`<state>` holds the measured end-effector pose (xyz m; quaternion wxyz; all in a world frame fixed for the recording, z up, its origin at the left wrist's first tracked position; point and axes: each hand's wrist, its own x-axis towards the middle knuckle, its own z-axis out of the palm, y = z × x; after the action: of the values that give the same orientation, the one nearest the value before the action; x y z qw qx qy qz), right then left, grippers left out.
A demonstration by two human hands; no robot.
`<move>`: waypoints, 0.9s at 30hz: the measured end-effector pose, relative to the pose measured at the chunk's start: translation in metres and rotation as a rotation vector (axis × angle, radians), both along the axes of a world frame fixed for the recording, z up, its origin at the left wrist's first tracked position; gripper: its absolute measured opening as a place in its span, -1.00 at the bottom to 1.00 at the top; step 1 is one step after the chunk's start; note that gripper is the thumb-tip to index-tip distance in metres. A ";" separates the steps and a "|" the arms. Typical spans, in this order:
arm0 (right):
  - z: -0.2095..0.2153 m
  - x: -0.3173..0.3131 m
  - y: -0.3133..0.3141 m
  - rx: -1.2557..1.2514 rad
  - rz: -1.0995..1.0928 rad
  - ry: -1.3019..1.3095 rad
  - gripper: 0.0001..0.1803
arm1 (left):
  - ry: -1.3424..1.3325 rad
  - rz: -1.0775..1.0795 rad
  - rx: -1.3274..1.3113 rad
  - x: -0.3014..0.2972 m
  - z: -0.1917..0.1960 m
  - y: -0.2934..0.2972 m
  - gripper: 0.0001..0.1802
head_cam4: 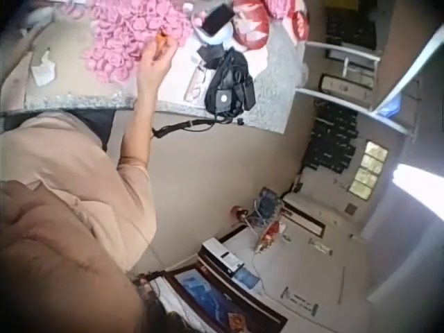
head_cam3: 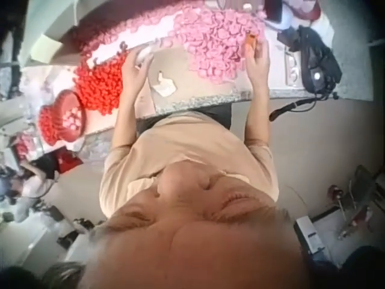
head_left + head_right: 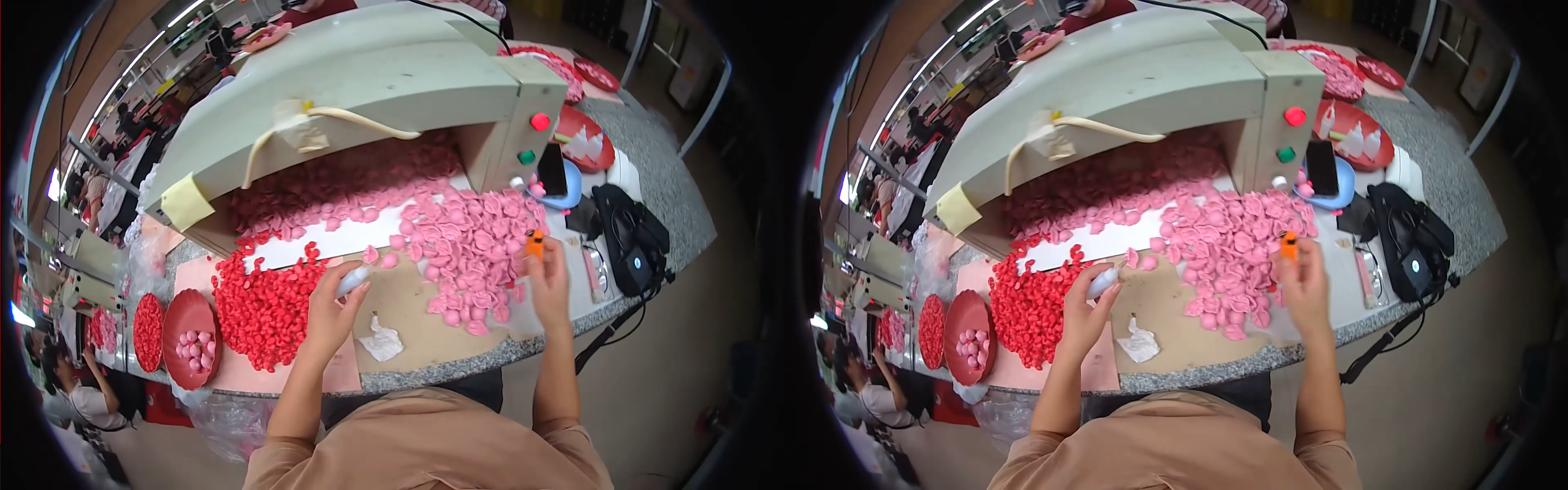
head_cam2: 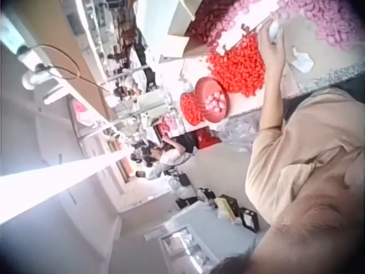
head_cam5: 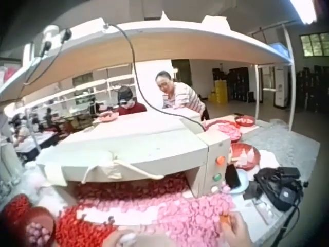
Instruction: Assembling small pink and red plastic components at a factory workbench using a manual applicator tool.
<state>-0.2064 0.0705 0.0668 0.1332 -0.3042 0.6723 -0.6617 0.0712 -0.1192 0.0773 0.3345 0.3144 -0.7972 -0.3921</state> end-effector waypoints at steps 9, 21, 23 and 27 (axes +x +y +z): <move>0.023 0.115 -0.137 0.109 0.772 -0.489 -0.40 | 0.148 0.232 -0.393 0.018 -0.008 -0.041 -0.72; -0.009 0.123 -0.165 0.155 0.726 -0.772 -0.58 | 0.027 0.212 -0.440 0.021 -0.012 -0.051 -0.61; -0.009 0.126 -0.165 0.175 0.691 -0.754 -0.62 | 0.047 0.199 -0.480 0.022 -0.015 -0.051 -0.56; -0.001 0.128 -0.164 0.240 0.667 -0.769 -0.68 | 0.001 0.185 -0.451 0.020 -0.016 -0.046 -0.59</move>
<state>-0.0782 -0.0933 0.0653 0.6078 -0.2195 0.5125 -0.5655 0.0908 -0.1648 0.0614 0.4310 0.3031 -0.8322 -0.1723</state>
